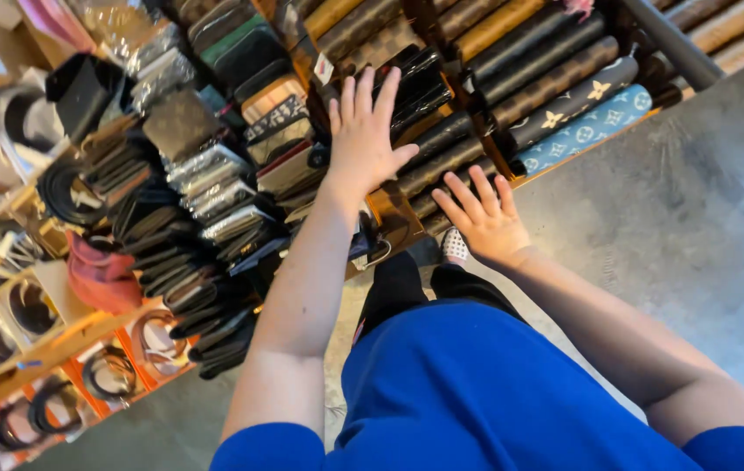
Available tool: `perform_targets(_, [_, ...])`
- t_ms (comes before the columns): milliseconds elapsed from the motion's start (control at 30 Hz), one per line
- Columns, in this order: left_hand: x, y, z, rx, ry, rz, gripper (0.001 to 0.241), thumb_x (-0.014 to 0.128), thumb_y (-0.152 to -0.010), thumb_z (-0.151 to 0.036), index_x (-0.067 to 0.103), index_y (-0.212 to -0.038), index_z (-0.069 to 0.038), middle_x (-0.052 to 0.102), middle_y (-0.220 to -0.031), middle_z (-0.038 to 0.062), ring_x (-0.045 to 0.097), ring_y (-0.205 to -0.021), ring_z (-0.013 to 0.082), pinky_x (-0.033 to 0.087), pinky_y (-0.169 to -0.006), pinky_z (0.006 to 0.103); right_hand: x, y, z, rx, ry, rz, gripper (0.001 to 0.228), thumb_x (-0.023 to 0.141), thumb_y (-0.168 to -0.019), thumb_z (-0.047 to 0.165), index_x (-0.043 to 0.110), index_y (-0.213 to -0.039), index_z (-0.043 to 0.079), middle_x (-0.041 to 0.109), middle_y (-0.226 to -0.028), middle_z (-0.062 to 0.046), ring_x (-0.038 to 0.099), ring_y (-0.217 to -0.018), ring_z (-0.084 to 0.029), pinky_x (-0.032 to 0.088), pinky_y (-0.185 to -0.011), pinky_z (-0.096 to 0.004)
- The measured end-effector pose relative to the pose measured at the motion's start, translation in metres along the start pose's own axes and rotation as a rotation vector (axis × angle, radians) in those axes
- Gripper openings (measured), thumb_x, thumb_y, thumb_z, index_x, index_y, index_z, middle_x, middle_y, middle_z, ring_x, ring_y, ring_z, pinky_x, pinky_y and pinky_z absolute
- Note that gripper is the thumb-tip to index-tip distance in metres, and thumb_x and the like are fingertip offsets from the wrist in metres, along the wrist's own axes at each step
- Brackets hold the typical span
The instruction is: The person organizes a display of leather goods in a store. They use a pink duster to clean the shelves and then pick up, inspect, and restack various wallets and small pouches. The person also handles a red cloth while moving between different sections of the display.
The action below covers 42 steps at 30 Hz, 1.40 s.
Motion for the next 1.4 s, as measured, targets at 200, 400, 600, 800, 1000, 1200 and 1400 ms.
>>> perform_targets(200, [0.012,-0.06,0.018,0.123,-0.003,0.131,0.121,0.09,-0.071,-0.068,0.03,-0.158,-0.008,0.052,-0.146,0.022,0.061,-0.122,0.0381,0.054,-0.096,0.0466,-0.003,-0.01,-0.007,0.081,0.0,0.015,0.058,0.052,-0.099,0.03,0.048,-0.157,0.029,0.043,-0.163,0.005,0.029,-0.155,-0.025,0.012,-0.128,-0.043])
perform_targets(400, [0.012,-0.076,0.039,0.146,0.029,-0.016,0.07,0.071,-0.087,-0.053,0.057,-0.141,-0.011,0.036,-0.142,0.013,0.038,-0.123,0.0394,0.033,-0.104,0.0523,-0.003,-0.009,-0.007,0.091,-0.114,0.109,0.074,0.056,-0.087,0.03,0.043,-0.16,0.025,0.036,-0.168,0.001,0.026,-0.157,-0.027,0.013,-0.128,-0.046])
perform_targets(600, [0.019,-0.093,0.052,0.052,-0.035,0.017,0.082,0.071,-0.077,-0.066,0.058,-0.138,-0.012,0.015,-0.162,0.028,0.012,-0.148,0.0506,0.024,-0.115,0.0634,0.018,-0.007,0.0,0.109,-0.165,0.163,0.101,0.077,-0.068,0.035,0.04,-0.161,0.025,0.033,-0.17,-0.002,0.021,-0.159,-0.031,0.008,-0.129,-0.05])
perform_targets(800, [0.015,-0.089,0.052,0.006,-0.002,0.154,0.102,0.072,-0.085,-0.076,0.015,-0.156,-0.03,0.035,-0.15,0.028,0.046,-0.135,0.0525,0.037,-0.112,0.0595,0.027,-0.004,0.001,0.151,-0.118,-0.096,0.084,0.014,-0.093,0.075,0.043,-0.159,0.031,0.042,-0.166,0.0,0.032,-0.155,-0.032,0.011,-0.128,-0.053])
perform_targets(1000, [0.047,-0.079,0.04,0.084,-0.03,0.117,0.123,0.072,-0.07,-0.086,0.025,-0.155,-0.01,0.048,-0.133,0.019,0.063,-0.116,0.046,0.054,-0.095,0.056,0.024,-0.01,0.001,0.17,-0.154,-0.16,0.095,-0.01,-0.095,0.073,0.048,-0.155,0.029,0.047,-0.162,-0.003,0.036,-0.153,-0.033,0.012,-0.127,-0.053])
perform_targets(1200, [0.044,-0.078,0.043,0.035,0.066,0.158,0.119,0.074,-0.074,-0.078,0.021,-0.155,-0.009,0.047,-0.138,0.022,0.055,-0.126,0.049,0.051,-0.104,0.0556,-0.013,-0.032,-0.004,0.159,-0.104,-0.245,0.052,0.023,-0.11,0.041,0.057,-0.149,0.032,0.055,-0.157,0.001,0.046,-0.148,-0.031,0.022,-0.125,-0.051])
perform_targets(1400, [0.032,-0.073,0.038,-0.002,0.162,0.184,0.111,0.069,-0.083,-0.076,0.021,-0.156,-0.007,0.044,-0.142,0.025,0.051,-0.131,0.0513,0.047,-0.108,0.0578,-0.016,-0.031,-0.005,0.168,-0.101,-0.256,0.045,0.03,-0.111,0.029,0.06,-0.145,0.034,0.057,-0.155,0.005,0.048,-0.147,-0.027,0.022,-0.126,-0.049])
Point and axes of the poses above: each hand's wrist, its own y-axis away from the middle knuckle, its own x-axis out of the palm, z = x × y, the point moved 8 cm from there along -y, towards the middle knuckle
